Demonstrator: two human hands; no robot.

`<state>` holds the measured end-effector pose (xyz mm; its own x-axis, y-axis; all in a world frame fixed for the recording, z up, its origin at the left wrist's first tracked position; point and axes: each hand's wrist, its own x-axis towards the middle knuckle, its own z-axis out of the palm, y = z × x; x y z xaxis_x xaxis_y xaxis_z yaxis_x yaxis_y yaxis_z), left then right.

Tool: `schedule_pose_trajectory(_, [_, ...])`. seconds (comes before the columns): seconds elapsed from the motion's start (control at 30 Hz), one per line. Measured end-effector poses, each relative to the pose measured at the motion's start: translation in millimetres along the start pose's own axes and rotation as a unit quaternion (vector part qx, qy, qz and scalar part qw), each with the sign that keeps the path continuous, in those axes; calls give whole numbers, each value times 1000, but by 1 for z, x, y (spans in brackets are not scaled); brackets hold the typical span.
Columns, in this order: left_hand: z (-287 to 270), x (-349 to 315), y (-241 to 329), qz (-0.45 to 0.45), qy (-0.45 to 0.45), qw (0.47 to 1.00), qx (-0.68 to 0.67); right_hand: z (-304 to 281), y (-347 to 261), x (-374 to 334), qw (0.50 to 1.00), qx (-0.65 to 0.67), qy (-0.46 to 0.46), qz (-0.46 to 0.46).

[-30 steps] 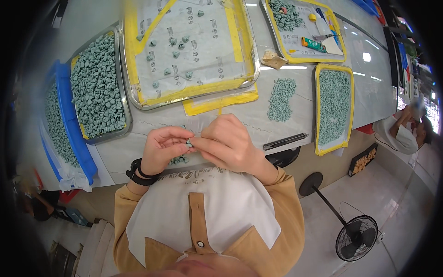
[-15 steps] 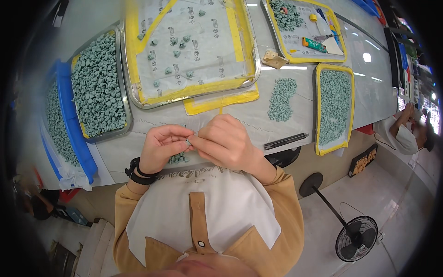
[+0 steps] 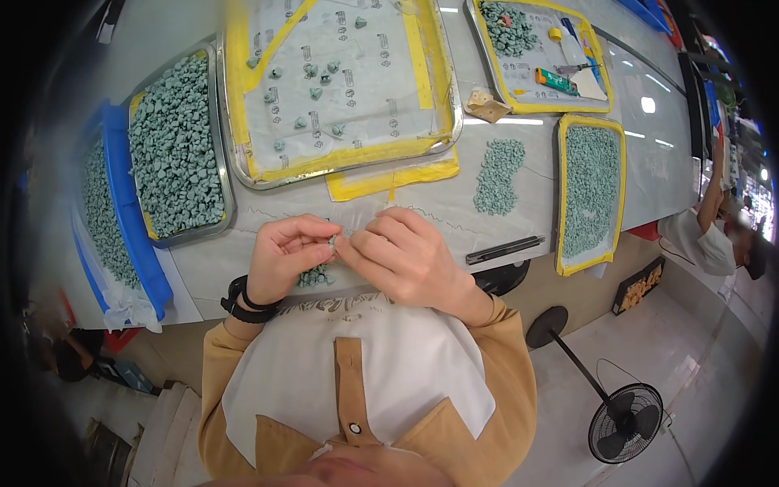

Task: Assembling small green plastic components into white bases using an adhesive applicator at a factory workstation.

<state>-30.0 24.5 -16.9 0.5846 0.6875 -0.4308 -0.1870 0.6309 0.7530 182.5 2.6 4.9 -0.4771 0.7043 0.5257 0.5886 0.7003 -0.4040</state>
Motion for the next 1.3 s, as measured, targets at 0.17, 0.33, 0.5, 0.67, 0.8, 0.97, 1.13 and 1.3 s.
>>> schedule_pose_trajectory(0.17, [1,0,1,28,-9,999,-21,6,3,-5,996,60,36,52])
schedule_pose_trajectory(0.33, [2,0,-5,64,-18,998,-22,6,2,-2,977,158,56,135])
schedule_pose_trajectory(0.5, [2,0,-8,137,-35,990,29,3,2,-2,956,227,33,186])
schedule_pose_trajectory(0.67, [3,1,-7,148,-34,986,63,2,4,-3,951,242,23,189])
schedule_pose_trajectory(0.8, [5,2,-7,180,-7,978,105,6,2,-3,958,219,21,182])
schedule_pose_trajectory(0.97, [3,3,-11,207,2,970,125,11,1,-4,965,211,38,151])
schedule_pose_trajectory(1.13, [1,3,-12,195,0,971,139,14,-5,-5,972,168,52,155])
schedule_pose_trajectory(1.3, [6,4,-8,169,-17,984,48,3,-2,0,963,180,33,196])
